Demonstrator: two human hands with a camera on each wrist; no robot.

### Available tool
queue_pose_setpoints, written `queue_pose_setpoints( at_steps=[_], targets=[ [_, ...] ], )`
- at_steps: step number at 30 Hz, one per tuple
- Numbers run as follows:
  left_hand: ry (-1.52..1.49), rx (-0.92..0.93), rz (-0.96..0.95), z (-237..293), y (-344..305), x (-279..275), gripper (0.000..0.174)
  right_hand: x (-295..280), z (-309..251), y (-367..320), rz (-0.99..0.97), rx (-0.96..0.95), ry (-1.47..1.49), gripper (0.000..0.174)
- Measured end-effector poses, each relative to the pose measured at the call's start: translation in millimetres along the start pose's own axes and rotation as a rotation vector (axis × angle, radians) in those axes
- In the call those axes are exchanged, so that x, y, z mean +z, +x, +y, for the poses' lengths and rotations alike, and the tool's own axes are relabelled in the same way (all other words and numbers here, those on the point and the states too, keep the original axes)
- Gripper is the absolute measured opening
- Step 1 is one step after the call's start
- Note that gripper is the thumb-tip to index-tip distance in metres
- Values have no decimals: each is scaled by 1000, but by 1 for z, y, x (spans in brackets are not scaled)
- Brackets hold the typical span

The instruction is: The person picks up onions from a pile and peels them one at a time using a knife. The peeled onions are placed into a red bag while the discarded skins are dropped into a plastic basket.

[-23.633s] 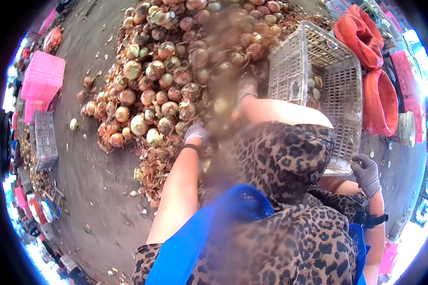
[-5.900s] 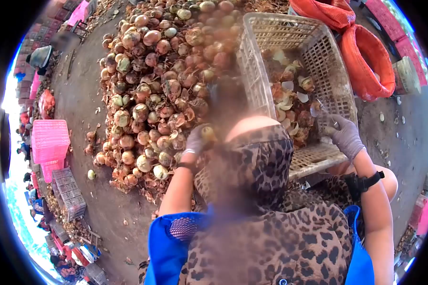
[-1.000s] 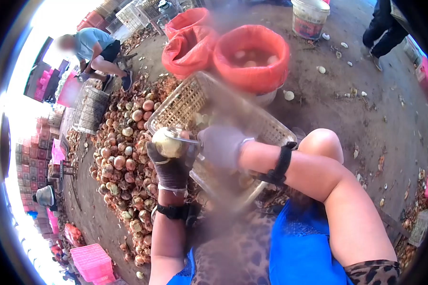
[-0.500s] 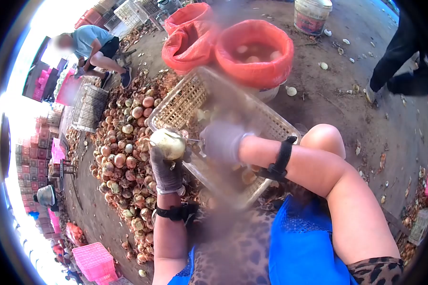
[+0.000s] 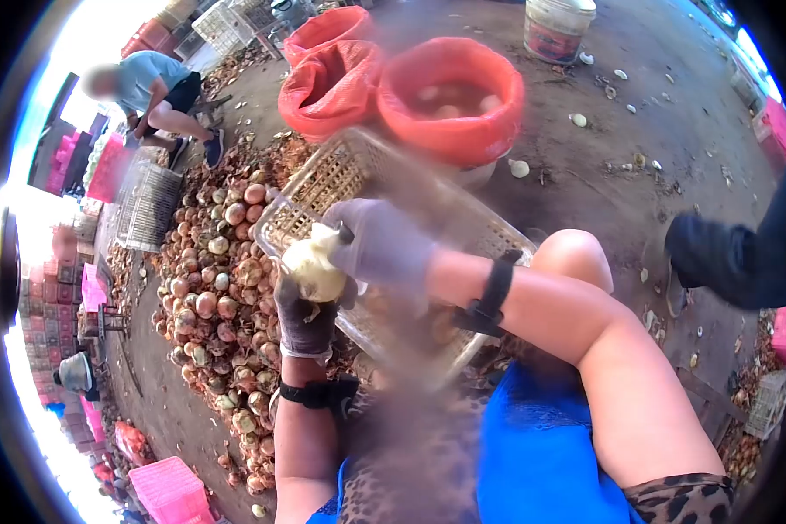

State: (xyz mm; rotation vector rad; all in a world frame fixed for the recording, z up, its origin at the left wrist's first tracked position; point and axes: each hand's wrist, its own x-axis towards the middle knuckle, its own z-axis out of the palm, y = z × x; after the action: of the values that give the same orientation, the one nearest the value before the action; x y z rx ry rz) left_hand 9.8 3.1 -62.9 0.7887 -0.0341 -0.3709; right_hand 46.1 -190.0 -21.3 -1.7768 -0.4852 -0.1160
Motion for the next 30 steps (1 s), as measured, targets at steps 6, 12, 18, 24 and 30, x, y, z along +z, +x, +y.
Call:
queue_pose_setpoints(
  at_steps=[6, 12, 18, 24, 30],
  targets=[
    [-53, -196, 172, 35, -8, 73, 64, -3, 19, 15, -38, 265, 251, 20],
    [148, -23, 78, 34, -7, 57, 59, -12, 41, 7, -11, 129, -73, 16],
    [1, 4, 23, 54, -17, 47, 54, -57, 64, 37, 47, -359, -617, 28],
    [78, 18, 99, 46, -10, 58, 52, -23, -46, -3, -269, 573, 395, 42],
    [263, 98, 135, 26, -1, 63, 63, -7, -10, -8, -102, 39, -26, 65]
  ],
)
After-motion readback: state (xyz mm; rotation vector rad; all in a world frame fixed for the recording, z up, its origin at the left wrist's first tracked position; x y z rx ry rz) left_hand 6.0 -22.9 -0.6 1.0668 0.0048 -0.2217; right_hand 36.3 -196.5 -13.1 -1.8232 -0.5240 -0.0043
